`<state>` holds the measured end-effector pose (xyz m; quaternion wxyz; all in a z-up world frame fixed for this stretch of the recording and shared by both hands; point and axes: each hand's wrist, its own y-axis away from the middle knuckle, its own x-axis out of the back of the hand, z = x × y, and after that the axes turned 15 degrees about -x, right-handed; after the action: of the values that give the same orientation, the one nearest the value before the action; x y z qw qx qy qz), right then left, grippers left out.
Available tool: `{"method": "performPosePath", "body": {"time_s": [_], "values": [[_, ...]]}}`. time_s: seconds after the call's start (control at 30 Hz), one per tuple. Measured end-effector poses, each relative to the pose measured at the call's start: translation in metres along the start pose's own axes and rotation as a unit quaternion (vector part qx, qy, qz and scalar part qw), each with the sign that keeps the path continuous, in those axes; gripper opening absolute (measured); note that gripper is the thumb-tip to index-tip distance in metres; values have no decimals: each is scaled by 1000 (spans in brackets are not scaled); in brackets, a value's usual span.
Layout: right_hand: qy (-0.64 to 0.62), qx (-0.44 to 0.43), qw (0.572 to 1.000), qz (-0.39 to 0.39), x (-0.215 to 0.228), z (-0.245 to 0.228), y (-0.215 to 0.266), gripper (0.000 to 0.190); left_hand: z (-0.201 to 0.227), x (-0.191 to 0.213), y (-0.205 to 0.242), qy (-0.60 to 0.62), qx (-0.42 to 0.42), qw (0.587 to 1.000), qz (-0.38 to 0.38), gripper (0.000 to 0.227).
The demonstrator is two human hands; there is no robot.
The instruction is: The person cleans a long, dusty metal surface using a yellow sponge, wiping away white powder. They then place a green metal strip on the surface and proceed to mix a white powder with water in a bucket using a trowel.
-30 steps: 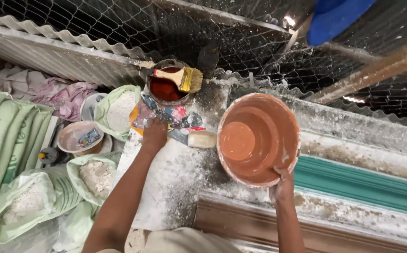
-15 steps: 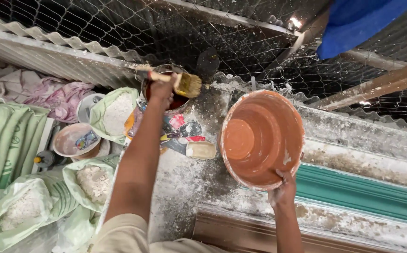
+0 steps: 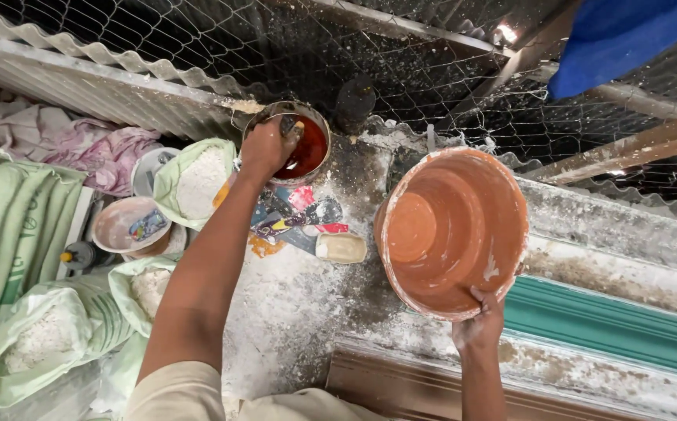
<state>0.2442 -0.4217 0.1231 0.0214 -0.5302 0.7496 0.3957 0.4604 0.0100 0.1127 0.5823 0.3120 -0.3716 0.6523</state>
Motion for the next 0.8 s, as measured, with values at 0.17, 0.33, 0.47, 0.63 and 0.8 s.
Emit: {"method": "performPosePath", "body": {"time_s": [0.17, 0.33, 0.47, 0.63, 0.8], "values": [[-7, 9, 1000, -6, 10, -5, 6, 62, 26, 37, 27, 65, -60, 995, 47, 36], [-13, 25, 1000, -11, 23, -1, 2, 60, -10, -12, 45, 77, -254, 943, 199, 31], [-8, 11, 999, -49, 16, 14, 17, 57, -17, -22, 57, 134, -248, 929, 239, 30], [55, -42, 997, -45, 7, 37, 54, 62, -4, 8, 86, 530, 24, 783, 326, 48], [123, -110, 985, -60, -21, 90, 84, 66, -43, 59, 165, 750, 104, 562, 334, 47]]}}
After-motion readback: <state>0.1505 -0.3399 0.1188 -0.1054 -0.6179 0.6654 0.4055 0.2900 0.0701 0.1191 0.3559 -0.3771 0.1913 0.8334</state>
